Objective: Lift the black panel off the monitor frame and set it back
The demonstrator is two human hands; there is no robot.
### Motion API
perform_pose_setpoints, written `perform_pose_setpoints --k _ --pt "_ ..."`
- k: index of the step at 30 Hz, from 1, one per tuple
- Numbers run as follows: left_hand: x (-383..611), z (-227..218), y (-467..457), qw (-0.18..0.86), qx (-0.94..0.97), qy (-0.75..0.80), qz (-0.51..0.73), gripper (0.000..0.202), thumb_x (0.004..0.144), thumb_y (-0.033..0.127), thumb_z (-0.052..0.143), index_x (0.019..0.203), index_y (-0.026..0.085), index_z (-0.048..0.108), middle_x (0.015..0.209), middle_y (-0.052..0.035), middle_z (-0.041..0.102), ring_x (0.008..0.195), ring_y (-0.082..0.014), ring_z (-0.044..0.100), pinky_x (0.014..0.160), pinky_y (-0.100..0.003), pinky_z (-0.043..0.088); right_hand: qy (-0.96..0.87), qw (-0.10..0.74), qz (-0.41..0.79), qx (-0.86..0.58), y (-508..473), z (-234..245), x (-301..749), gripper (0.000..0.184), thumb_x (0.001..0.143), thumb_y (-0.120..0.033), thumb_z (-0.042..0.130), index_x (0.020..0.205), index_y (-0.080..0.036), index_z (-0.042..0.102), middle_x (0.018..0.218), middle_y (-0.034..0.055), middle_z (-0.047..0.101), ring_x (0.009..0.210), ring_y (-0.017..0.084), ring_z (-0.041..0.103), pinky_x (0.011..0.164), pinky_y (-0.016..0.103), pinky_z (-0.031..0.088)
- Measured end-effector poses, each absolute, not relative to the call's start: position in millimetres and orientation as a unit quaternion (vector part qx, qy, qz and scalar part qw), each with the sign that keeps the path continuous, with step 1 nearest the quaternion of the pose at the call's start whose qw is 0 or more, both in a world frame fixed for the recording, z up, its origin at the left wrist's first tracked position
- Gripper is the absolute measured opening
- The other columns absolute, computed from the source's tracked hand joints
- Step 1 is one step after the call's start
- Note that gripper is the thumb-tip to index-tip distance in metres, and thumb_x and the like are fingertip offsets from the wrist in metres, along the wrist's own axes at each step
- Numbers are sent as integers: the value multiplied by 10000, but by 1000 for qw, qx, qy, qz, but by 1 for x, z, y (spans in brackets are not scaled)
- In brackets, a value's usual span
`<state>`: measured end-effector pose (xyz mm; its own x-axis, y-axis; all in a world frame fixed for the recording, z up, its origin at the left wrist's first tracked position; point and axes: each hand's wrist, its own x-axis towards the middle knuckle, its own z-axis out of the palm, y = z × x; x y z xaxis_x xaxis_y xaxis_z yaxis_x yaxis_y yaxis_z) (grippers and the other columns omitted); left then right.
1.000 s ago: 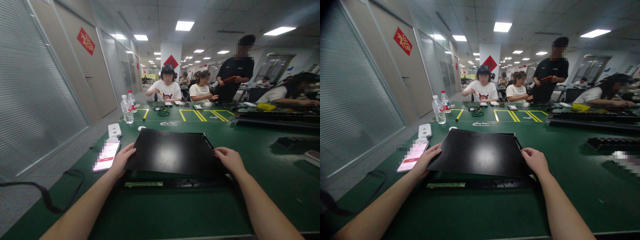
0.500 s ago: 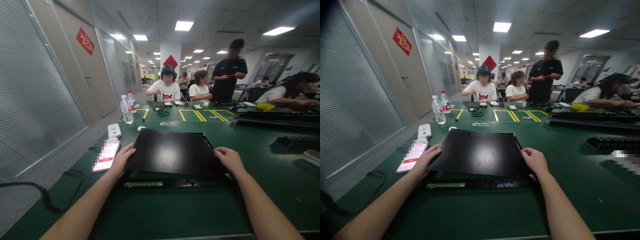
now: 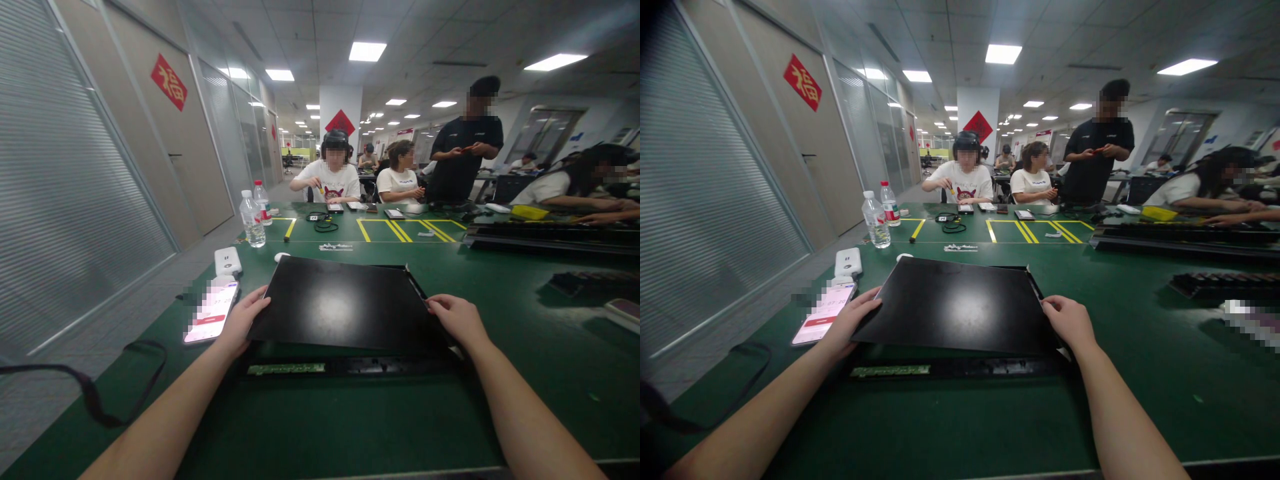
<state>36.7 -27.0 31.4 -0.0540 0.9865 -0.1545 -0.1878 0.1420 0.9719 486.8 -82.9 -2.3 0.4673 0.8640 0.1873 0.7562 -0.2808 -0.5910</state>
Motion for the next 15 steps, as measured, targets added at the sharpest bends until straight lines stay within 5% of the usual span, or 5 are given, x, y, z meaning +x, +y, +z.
perform_pose_setpoints --k 15 --pt "35 26 -23 560 404 500 523 410 769 170 724 1177 127 720 991 -90 810 896 -227 749 775 -267 559 -490 333 100 -799 -80 -5 490 283 784 -394 566 844 -239 795 783 44 770 848 250 704 761 345 467"
